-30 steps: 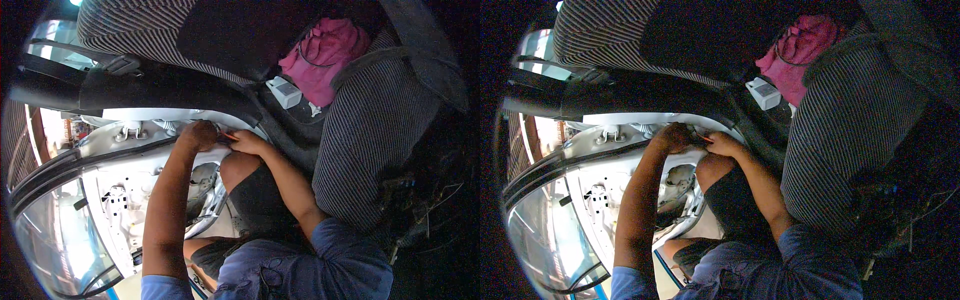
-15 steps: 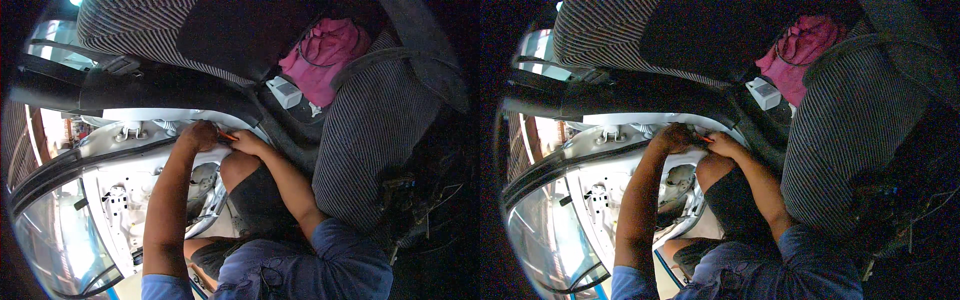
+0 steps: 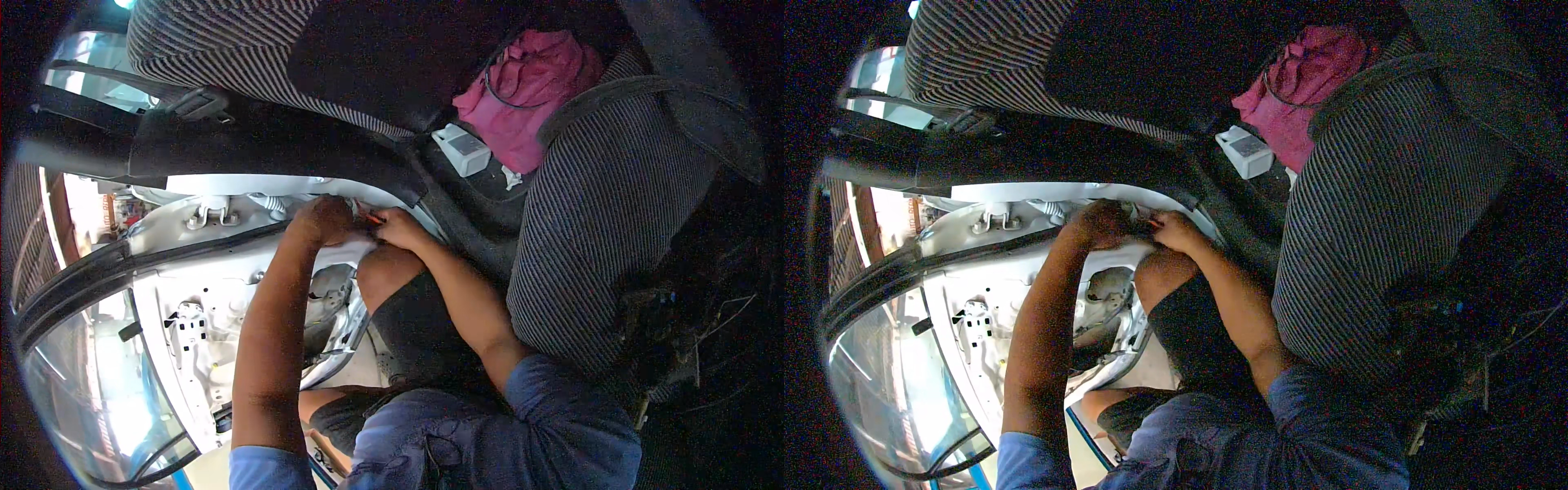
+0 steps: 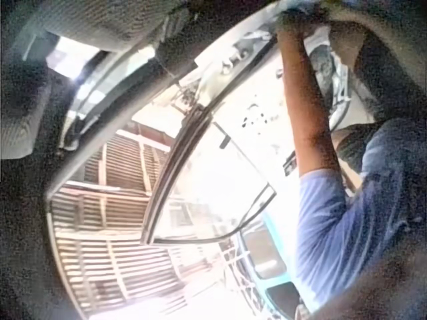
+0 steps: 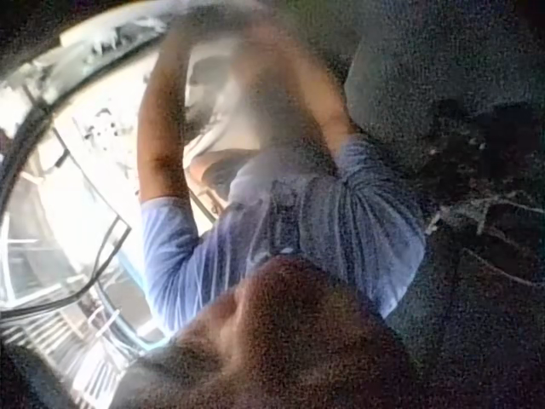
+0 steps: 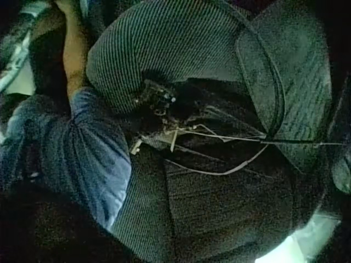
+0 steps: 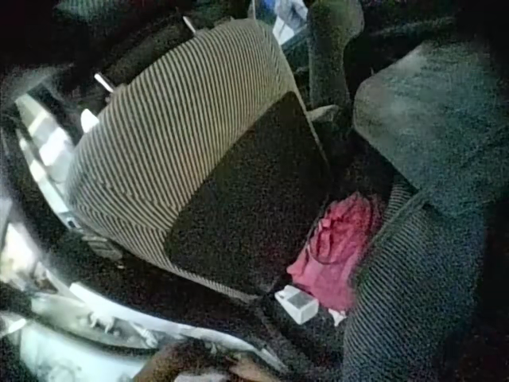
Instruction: Dismantling and working on internal components of a car door.
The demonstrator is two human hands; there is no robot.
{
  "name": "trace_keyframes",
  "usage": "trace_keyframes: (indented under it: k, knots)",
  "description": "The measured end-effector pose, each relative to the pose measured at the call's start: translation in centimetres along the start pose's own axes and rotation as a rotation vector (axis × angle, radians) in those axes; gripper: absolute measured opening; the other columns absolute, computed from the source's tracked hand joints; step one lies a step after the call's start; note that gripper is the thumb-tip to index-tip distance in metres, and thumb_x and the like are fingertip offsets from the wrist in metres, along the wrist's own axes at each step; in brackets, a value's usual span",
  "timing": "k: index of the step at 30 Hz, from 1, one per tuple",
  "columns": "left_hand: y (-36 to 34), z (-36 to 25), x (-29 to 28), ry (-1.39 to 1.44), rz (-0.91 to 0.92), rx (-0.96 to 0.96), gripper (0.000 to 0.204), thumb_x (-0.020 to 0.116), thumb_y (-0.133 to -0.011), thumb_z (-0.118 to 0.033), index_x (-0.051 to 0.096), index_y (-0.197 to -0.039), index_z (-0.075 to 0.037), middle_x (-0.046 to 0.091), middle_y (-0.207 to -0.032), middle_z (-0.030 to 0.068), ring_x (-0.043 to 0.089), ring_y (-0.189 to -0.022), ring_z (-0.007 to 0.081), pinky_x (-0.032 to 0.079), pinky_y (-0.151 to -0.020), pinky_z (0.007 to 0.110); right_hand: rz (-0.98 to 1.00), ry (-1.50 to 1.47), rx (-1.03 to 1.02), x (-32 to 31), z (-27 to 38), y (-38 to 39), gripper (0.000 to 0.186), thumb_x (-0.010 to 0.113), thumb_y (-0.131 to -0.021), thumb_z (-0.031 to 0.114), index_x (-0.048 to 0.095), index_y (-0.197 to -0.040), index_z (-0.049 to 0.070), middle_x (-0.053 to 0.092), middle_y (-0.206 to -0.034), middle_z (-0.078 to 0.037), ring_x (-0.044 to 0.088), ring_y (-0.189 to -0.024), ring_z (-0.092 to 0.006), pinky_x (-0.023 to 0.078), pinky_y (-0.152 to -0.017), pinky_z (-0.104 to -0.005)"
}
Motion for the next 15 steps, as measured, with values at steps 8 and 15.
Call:
trace_keyframes:
  k: [8, 15]
  knots:
    - [-2.0, 0.3, 1.7, -0.285, 0.007, -0.01, 0.034, 0.054, -0.091, -0.026, 0.072, -0.111, -0.005, 0.074, -0.105, 0.0171, 0.07, -0.094, 0.0376, 0.055, -0.082, 0.048, -0.004, -0.034, -0.003, -0.5, -0.4, 0.1, 0.039, 0.064, -0.081, 0.012, 0.07, -0.118, 0.001, 0.075, -0.105, -0.012, 0.064, -0.089, -0.0202, 0.05, -0.081, -0.0339]
    - [-2.8, 0.5, 2.4, -0.384, 0.001, 0.016, 0.032, 0.055, -0.091, -0.021, 0.071, -0.114, -0.008, 0.074, -0.107, 0.0156, 0.07, -0.094, 0.0368, 0.055, -0.081, 0.048, -0.004, -0.082, 0.002, -0.2, -1.0, 0.1, 0.037, 0.063, -0.082, 0.012, 0.07, -0.117, 0.002, 0.074, -0.105, -0.011, 0.064, -0.089, -0.0195, 0.05, -0.081, -0.0334]
Point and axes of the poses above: each hand's wrist, its own y-axis away from the middle knuckle, its own x-axis out of the palm, z = x × y, the point moved 9 cm from there along -y, towards the middle knuckle
